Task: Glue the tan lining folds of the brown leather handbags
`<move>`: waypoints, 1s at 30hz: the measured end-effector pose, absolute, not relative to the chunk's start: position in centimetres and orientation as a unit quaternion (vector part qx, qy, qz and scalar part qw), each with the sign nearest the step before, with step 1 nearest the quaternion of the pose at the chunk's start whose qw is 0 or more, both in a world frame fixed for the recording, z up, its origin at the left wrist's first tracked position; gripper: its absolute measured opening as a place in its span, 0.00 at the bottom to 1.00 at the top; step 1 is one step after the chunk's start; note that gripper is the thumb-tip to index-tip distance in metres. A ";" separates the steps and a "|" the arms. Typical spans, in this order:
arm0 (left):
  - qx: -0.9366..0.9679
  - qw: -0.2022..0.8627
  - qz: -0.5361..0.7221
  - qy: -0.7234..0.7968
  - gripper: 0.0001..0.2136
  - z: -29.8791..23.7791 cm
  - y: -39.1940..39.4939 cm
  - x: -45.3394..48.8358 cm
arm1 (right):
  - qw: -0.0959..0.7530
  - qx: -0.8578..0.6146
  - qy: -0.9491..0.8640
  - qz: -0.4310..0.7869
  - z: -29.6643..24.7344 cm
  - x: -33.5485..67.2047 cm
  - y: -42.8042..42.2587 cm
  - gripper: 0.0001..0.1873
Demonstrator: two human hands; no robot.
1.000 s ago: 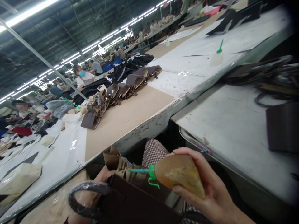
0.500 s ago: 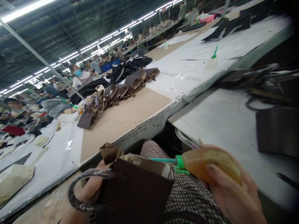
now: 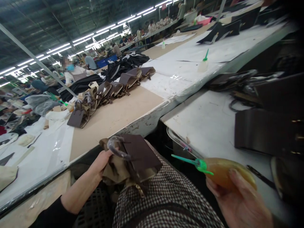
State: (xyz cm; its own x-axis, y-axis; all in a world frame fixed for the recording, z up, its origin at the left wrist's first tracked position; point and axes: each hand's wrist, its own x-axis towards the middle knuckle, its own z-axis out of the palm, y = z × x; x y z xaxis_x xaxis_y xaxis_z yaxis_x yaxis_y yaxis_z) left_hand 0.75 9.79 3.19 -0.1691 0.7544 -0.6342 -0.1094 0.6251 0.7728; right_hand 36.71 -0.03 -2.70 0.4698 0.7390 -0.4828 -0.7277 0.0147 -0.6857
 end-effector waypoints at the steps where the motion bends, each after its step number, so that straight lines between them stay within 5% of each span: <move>1: 0.226 0.598 0.363 0.678 0.14 3.5 9.6 0.6 | 0.710 -0.475 0.005 0.520 -2.9 36.7 -0.4 0.17; 11: 0.106 0.556 0.409 0.716 0.09 9.3 5.0 -0.8 | 0.654 -0.468 -0.006 0.593 -3.0 34.3 0.0 0.24; 21: 0.130 0.661 0.386 0.630 0.07 1.7 16.2 4.1 | 0.672 -0.471 -0.010 0.571 -2.4 36.1 -0.1 0.17; 24: 0.129 0.679 0.375 0.619 0.07 0.8 17.7 4.7 | 0.623 -0.412 -0.007 0.665 -2.4 35.6 0.4 0.15; 30: 0.141 0.684 0.385 0.603 0.08 0.4 17.8 5.0 | 0.461 -0.258 0.073 0.846 -3.2 30.3 3.1 0.30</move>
